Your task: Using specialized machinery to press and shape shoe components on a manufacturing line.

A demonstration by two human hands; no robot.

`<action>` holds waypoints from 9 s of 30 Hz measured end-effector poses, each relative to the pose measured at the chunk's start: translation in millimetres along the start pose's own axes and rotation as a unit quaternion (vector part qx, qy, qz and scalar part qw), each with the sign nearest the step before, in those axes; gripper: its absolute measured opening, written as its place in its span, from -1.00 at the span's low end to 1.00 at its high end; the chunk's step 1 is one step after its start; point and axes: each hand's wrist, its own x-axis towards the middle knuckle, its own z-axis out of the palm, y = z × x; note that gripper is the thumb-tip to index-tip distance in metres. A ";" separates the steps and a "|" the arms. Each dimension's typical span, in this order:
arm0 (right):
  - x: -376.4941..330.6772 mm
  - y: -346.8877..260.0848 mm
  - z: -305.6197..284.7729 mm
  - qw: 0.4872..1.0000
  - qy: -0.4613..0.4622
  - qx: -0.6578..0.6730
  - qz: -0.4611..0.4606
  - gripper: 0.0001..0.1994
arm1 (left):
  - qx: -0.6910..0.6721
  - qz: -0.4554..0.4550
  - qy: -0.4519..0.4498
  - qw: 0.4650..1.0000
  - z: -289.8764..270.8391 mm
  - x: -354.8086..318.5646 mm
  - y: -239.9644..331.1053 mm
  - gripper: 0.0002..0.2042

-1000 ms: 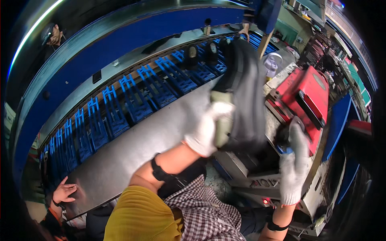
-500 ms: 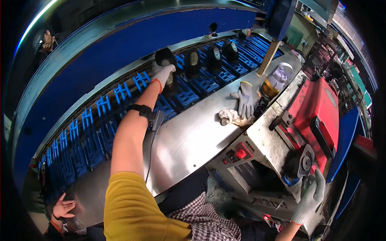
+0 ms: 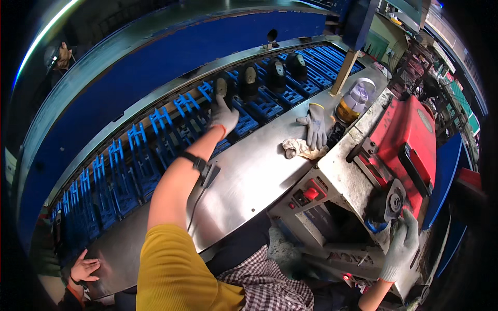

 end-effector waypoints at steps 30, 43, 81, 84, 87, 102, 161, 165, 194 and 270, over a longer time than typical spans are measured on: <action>25.0 30.0 2.8 0.981 -0.153 -0.016 -0.116 -0.36 | 0.032 0.096 0.036 0.994 -97.1 -234.8 -31.3 -0.33; 28.4 38.8 6.7 0.981 -0.178 0.060 -0.047 -0.38 | 0.287 0.091 0.030 0.953 -218.6 -339.2 -164.4 -0.34; 27.9 37.6 6.5 0.964 -0.199 0.177 0.016 -0.38 | 0.200 0.074 0.024 0.977 -25.9 -156.1 9.3 -0.68; 27.3 34.6 3.4 0.970 -0.199 0.140 -0.005 -0.40 | 0.206 0.073 0.024 0.975 -25.5 -156.4 9.3 -0.69; 27.7 33.3 2.1 0.972 -0.204 0.100 -0.056 -0.39 | 0.206 0.084 0.033 0.974 -24.7 -156.9 8.8 -0.71; 26.8 30.0 3.0 0.974 -0.193 0.104 -0.055 -0.40 | 0.243 0.077 0.036 0.966 -29.1 -157.4 13.4 -0.70; 8.2 -12.1 -27.6 0.979 -0.189 0.061 0.046 -0.46 | 0.193 0.193 0.005 0.962 -21.3 -147.6 1.6 -0.63; 7.6 -7.1 -24.8 0.981 -0.183 0.051 0.029 -0.48 | 0.234 0.161 -0.013 0.959 -19.7 -145.1 -0.2 -0.60; 13.8 -7.0 -15.1 0.952 -0.201 0.185 0.138 -0.49 | 0.266 0.237 -0.188 0.915 -15.7 -198.4 42.4 -0.02; 111.5 265.2 -279.5 0.941 0.020 -0.259 0.217 -0.09 | -0.203 0.796 0.005 0.570 -67.1 -402.6 785.9 -0.57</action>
